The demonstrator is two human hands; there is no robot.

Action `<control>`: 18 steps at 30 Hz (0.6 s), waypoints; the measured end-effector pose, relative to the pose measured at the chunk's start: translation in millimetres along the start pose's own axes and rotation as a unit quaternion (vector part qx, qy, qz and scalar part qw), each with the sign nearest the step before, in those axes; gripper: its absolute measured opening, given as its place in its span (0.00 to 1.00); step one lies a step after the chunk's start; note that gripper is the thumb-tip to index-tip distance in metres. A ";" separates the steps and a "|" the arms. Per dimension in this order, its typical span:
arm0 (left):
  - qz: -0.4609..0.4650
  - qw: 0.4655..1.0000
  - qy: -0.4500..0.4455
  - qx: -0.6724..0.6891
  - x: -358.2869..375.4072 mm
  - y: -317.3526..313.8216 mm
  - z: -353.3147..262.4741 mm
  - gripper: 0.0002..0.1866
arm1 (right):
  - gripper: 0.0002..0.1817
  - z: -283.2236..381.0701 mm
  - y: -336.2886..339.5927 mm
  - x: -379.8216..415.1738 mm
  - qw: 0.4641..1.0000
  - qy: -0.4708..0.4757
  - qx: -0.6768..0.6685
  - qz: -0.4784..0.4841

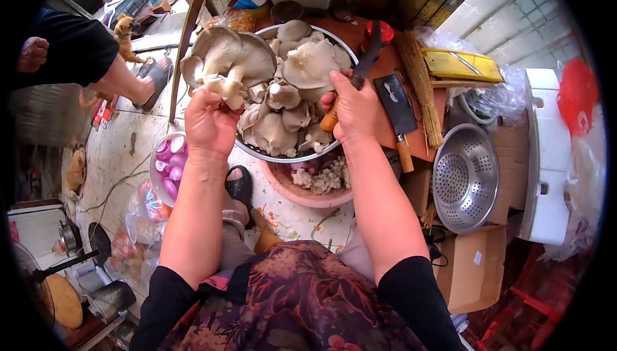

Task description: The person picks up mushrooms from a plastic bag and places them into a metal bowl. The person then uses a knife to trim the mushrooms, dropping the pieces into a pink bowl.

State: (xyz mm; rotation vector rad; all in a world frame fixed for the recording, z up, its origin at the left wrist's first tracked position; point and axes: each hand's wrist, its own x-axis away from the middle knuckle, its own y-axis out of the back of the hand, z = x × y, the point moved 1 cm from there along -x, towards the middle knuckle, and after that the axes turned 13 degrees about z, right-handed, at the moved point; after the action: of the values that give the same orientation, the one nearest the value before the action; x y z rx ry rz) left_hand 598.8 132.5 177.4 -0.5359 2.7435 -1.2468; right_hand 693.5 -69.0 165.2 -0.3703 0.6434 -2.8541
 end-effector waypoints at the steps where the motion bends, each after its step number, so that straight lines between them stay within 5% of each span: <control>1: 0.001 1.000 0.000 0.000 -1.5 1.9 -0.8 0.12 | 0.14 -2.3 2.6 -2.5 1.000 0.001 -0.001 0.000; 4: 0.020 0.999 0.002 0.033 -1.0 7.6 -1.7 0.16 | 0.16 -6.2 5.1 -1.9 0.992 -0.089 0.079 0.040; 11: 0.046 0.996 0.020 0.069 -0.7 -8.8 -0.1 0.14 | 0.13 7.2 -1.1 31.1 0.971 -0.028 0.229 0.058; 15: 0.079 0.985 0.077 0.134 -3.5 -5.5 5.8 0.22 | 0.10 0.4 -8.4 64.9 0.901 0.036 0.364 0.234; 18: 0.091 0.979 0.114 0.144 -1.1 -8.4 9.2 0.21 | 0.10 -0.9 -5.3 70.8 0.910 -0.004 0.342 0.235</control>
State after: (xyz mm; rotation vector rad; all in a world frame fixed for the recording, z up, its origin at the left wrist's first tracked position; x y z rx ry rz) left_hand 604.2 121.2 177.4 -0.1165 2.6349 -1.7081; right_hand 625.3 -80.9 180.9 -0.0880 -0.2653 -2.3946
